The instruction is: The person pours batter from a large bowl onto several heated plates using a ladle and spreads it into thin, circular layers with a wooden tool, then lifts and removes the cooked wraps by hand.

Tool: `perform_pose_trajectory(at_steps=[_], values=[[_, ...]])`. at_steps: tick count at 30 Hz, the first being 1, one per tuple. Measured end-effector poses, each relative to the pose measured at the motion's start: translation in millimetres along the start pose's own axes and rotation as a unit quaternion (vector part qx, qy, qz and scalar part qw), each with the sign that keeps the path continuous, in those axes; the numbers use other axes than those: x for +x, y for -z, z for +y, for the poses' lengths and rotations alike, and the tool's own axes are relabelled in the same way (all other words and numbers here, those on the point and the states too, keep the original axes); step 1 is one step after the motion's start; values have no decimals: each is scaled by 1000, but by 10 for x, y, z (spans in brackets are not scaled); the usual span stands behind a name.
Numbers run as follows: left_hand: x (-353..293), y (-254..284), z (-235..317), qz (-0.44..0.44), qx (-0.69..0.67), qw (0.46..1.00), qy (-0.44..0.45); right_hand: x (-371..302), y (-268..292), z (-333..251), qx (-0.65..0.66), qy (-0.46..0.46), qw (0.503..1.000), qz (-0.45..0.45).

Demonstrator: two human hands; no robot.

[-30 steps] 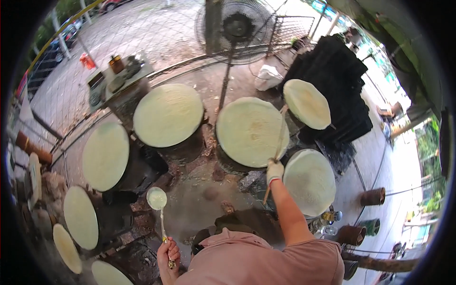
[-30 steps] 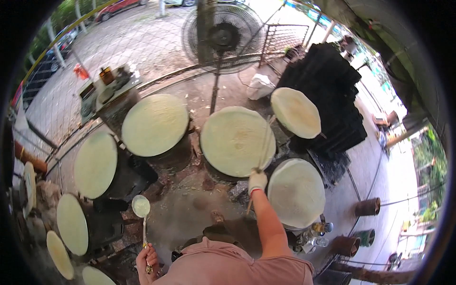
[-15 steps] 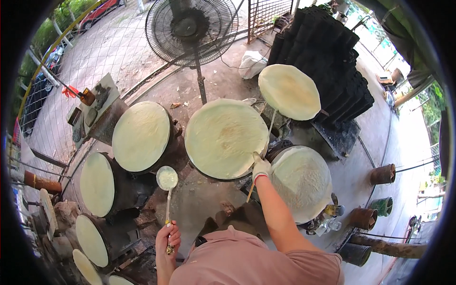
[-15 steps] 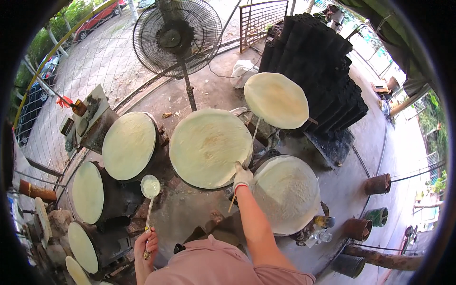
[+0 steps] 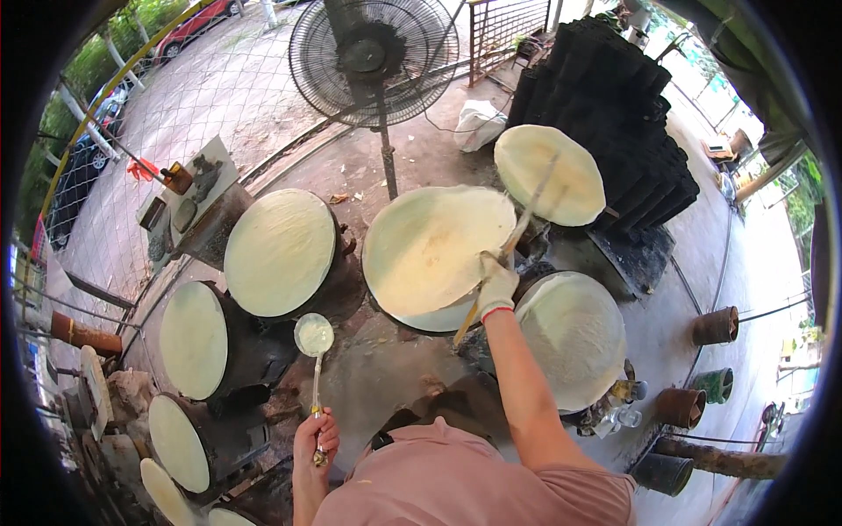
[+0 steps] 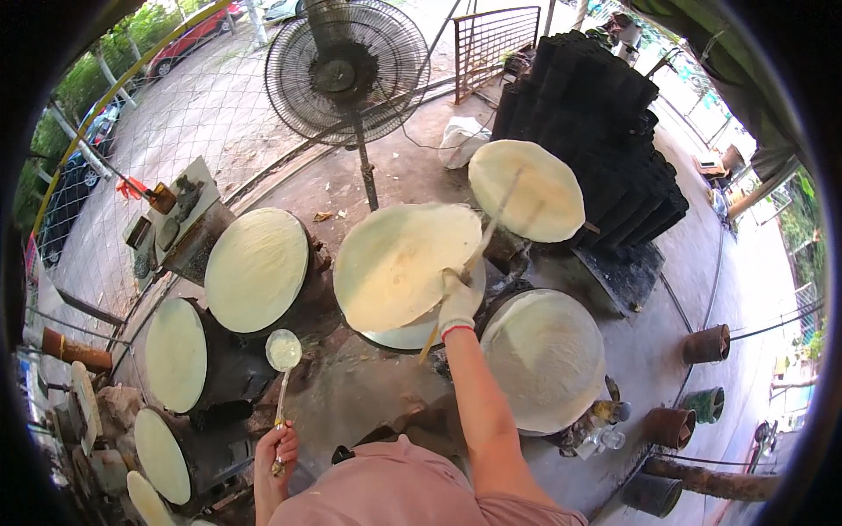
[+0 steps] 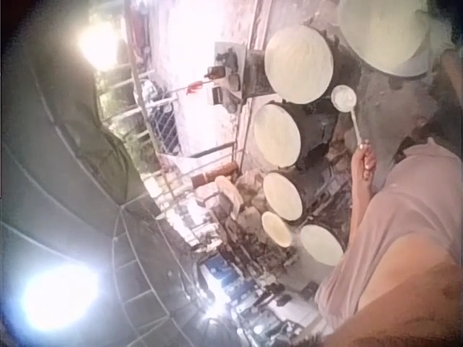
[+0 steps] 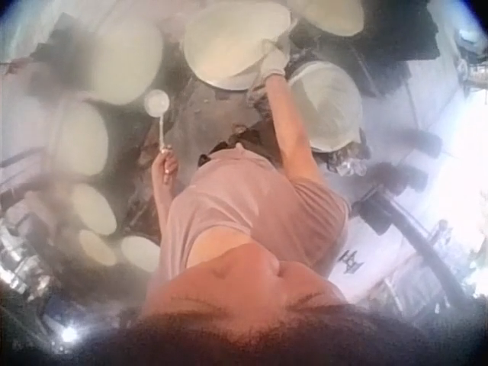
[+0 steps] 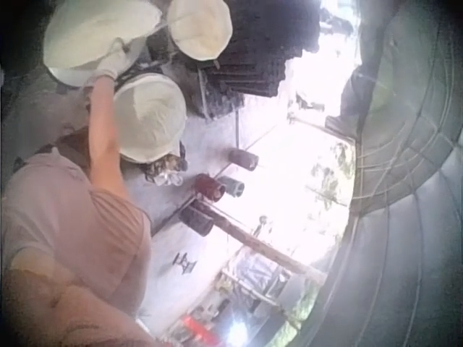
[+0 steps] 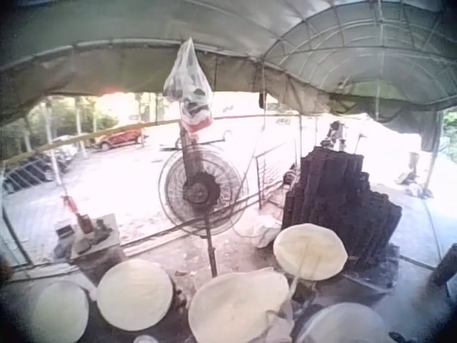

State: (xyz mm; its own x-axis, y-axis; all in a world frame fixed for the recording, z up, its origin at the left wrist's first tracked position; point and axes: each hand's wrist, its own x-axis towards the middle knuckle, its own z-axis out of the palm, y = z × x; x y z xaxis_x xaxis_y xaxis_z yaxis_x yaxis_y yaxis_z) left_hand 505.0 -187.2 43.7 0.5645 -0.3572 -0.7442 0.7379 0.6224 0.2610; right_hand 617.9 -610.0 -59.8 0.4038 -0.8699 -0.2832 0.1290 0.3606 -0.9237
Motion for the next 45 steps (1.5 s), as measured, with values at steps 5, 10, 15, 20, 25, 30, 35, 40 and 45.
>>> perform_pose_trajectory(at_steps=[5, 10, 15, 20, 25, 30, 35, 40, 45], values=[[7, 176, 30, 1, -19, 1000, 21, -167, 372, -174, 57, -46, 997, 25], [64, 288, 13, 12, -38, 996, 74, -88, 1034, 278, -85, -37, 987, 128], [185, 79, -108, 11, 19, 991, 129, -191, 2311, -356, -139, -105, 967, 186], [252, -129, -283, -25, 59, 983, 170, -276, 3929, -417, -227, 12, 933, 277], [263, -221, -418, -27, 124, 978, 164, -291, 4354, -669, -432, -73, 852, 288], [170, -251, -453, -24, 151, 975, 160, -133, 4484, -607, -507, -12, 802, 315], [74, -91, -387, -36, 149, 977, 147, -492, 4325, -766, -419, -72, 846, 321], [109, 70, -268, -32, 116, 980, 157, -293, 4296, -798, -268, -27, 935, 231], [122, 185, -133, -32, 112, 985, 129, -369, 3395, -1368, -261, 58, 949, 168]])
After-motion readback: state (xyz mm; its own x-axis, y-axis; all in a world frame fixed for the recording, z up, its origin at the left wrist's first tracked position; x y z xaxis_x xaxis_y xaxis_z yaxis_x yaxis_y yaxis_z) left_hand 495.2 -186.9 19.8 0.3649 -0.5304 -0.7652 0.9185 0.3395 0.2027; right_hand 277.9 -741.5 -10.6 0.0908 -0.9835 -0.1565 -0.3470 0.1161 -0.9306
